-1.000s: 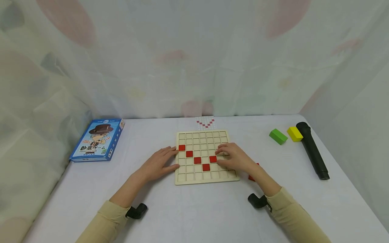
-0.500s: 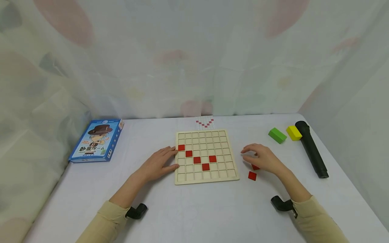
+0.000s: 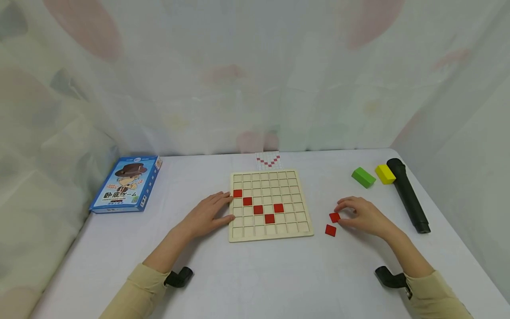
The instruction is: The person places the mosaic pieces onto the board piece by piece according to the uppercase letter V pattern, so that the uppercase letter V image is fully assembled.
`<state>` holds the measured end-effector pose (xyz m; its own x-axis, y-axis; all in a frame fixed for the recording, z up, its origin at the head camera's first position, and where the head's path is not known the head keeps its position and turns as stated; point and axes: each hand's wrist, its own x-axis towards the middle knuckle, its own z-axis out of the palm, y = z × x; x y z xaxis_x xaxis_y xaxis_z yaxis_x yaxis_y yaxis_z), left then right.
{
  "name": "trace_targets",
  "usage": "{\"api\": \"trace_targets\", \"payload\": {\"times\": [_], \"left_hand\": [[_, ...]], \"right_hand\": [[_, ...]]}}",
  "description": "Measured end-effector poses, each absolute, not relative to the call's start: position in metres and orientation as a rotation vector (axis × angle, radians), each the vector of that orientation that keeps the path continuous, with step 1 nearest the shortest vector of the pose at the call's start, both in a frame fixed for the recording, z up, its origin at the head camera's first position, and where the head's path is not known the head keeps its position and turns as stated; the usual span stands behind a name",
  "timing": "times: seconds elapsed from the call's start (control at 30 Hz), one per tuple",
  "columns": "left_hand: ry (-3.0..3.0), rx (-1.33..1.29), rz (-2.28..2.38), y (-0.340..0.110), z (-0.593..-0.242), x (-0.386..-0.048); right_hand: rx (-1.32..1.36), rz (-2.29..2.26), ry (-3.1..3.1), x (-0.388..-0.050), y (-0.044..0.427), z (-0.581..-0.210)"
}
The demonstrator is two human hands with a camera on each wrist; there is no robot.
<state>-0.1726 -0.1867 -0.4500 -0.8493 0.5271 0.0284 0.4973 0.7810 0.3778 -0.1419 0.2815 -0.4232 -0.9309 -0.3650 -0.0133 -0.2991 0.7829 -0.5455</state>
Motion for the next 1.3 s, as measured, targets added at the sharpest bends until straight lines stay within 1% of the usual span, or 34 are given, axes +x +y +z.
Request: {"api": "trace_targets", "payload": {"times": [0.27, 0.63, 1.03, 1.3], "left_hand": [[2.886, 0.824, 0.582, -0.187, -0.45, -0.173], [2.891, 0.827, 0.579, -0.187, -0.452, -0.173], [2.892, 0.823, 0.575, -0.187, -0.451, -0.173], [2.892, 0.824, 0.586, -0.187, -0.451, -0.173]], "right_hand": [[-0.549, -0.834, 2.887, -0.144, 0.281, -0.429], [-0.497, -0.864, 2.908, -0.151, 0.274, -0.431], [-0.536, -0.943, 2.87, -0.168, 0.249, -0.432], [-0.58, -1.005, 2.836, -0.179, 0.223, -0.433]]}}
